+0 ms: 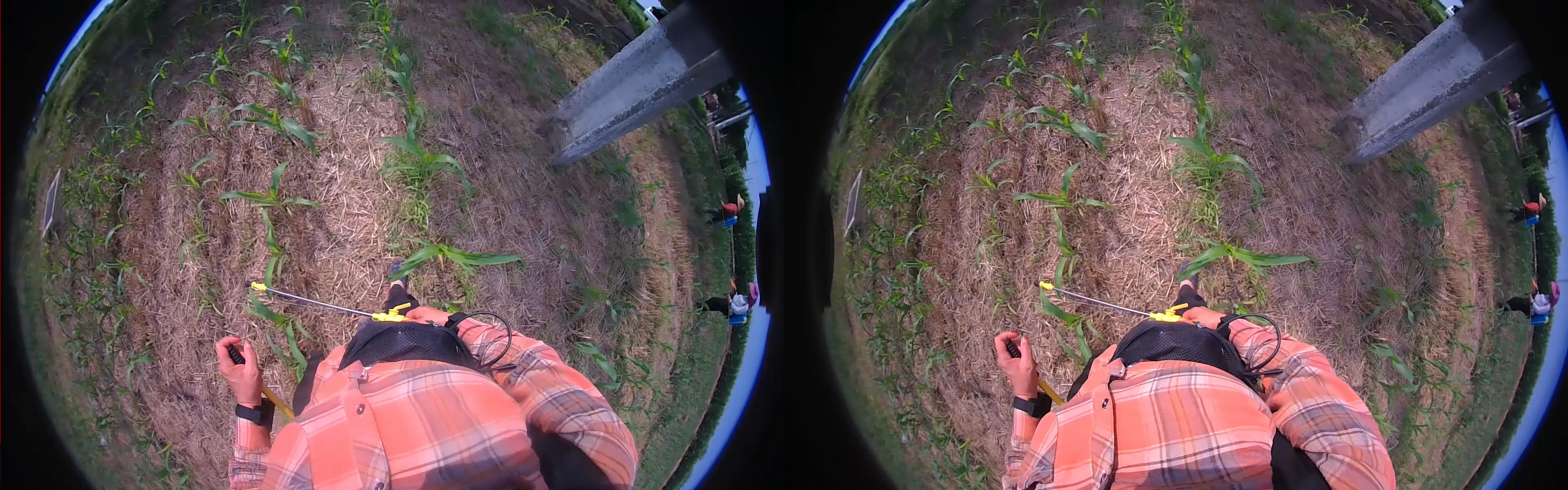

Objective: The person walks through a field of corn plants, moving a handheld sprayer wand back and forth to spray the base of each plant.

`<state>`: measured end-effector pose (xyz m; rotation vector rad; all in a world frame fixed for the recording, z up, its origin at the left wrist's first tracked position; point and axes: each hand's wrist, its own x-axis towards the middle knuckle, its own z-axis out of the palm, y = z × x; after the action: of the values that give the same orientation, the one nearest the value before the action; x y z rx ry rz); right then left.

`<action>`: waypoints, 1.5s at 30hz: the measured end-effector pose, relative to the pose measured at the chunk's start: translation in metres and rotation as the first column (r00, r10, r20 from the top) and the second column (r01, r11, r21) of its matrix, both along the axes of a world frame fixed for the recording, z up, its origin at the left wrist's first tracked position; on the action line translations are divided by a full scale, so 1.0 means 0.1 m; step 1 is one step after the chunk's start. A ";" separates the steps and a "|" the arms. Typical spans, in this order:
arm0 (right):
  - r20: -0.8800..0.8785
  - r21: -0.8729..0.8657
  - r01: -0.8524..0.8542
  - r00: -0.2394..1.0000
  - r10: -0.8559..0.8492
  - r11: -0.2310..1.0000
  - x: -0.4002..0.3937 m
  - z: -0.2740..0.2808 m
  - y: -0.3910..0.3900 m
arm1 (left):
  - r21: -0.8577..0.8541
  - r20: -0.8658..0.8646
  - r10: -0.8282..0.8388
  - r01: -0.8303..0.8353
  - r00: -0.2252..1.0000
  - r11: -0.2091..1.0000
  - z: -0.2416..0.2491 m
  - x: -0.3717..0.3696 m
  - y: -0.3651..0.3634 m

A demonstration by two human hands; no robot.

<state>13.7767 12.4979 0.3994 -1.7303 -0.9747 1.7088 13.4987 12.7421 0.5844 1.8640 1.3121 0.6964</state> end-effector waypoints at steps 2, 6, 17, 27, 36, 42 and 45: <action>-0.035 -0.154 0.046 0.998 -0.052 0.987 0.20 -0.08 0.12 | 0.059 -0.035 -0.012 0.014 0.999 0.998 -0.27 0.33 0.18; -0.005 -0.131 0.265 0.963 -0.268 0.955 0.64 -0.12 0.12 | 0.094 -0.048 -0.098 0.103 0.994 0.990 -0.49 0.95 0.43; 0.006 -0.281 0.872 0.419 -0.908 0.401 1.84 -0.05 -0.43 | 0.046 -0.126 -0.232 0.240 0.964 0.970 -0.63 2.19 0.84; 0.033 -0.196 0.971 -0.129 -0.991 -0.133 2.52 -0.01 -0.55 | -0.136 0.163 -0.104 0.126 0.981 0.983 0.27 2.29 1.23; 0.098 -0.233 0.972 0.022 -0.995 -0.002 3.07 0.00 0.68 | 0.023 -0.044 -0.229 0.230 0.972 0.973 -0.76 3.25 2.33; 0.087 -0.251 0.904 0.377 -0.922 0.346 3.18 0.29 1.98 | 0.028 -0.038 -0.218 0.219 0.975 0.975 -0.87 3.44 2.95; 0.093 -0.249 0.779 0.611 -0.786 0.575 3.14 0.34 2.46 | -0.058 -0.008 -0.206 0.205 0.979 0.977 -0.80 3.49 3.19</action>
<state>14.0909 12.7438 0.4339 -1.8757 0.1249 1.2548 13.8477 13.0610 0.5040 1.9275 1.1159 0.5336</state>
